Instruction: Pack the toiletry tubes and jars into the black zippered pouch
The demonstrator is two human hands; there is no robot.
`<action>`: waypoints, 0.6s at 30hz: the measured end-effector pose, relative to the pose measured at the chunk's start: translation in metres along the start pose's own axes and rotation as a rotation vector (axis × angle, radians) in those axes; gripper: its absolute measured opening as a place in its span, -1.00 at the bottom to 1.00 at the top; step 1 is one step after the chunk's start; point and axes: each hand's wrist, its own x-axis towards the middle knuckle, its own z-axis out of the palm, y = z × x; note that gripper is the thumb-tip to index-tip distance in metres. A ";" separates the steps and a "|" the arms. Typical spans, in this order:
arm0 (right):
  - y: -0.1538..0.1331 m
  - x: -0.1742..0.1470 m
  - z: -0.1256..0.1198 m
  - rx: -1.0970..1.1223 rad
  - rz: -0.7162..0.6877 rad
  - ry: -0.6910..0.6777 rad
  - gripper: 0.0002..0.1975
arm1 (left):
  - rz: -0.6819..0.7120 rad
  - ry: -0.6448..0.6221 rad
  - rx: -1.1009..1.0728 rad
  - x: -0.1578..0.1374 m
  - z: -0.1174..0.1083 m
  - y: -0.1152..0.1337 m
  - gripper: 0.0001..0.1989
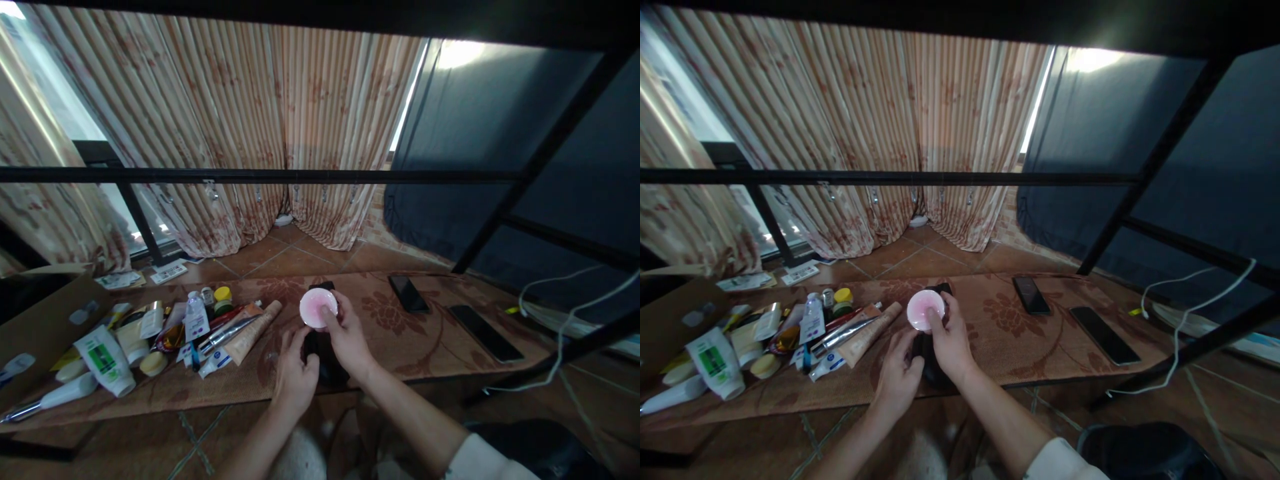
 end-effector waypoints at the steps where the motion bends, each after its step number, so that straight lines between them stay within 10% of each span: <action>1: 0.001 0.000 0.000 -0.009 -0.009 0.006 -0.49 | -0.007 -0.007 0.011 0.000 0.000 0.000 -0.53; 18: -0.006 0.000 -0.004 -0.080 -0.085 -0.008 -0.56 | -0.088 -0.022 0.071 -0.002 -0.001 -0.002 -0.58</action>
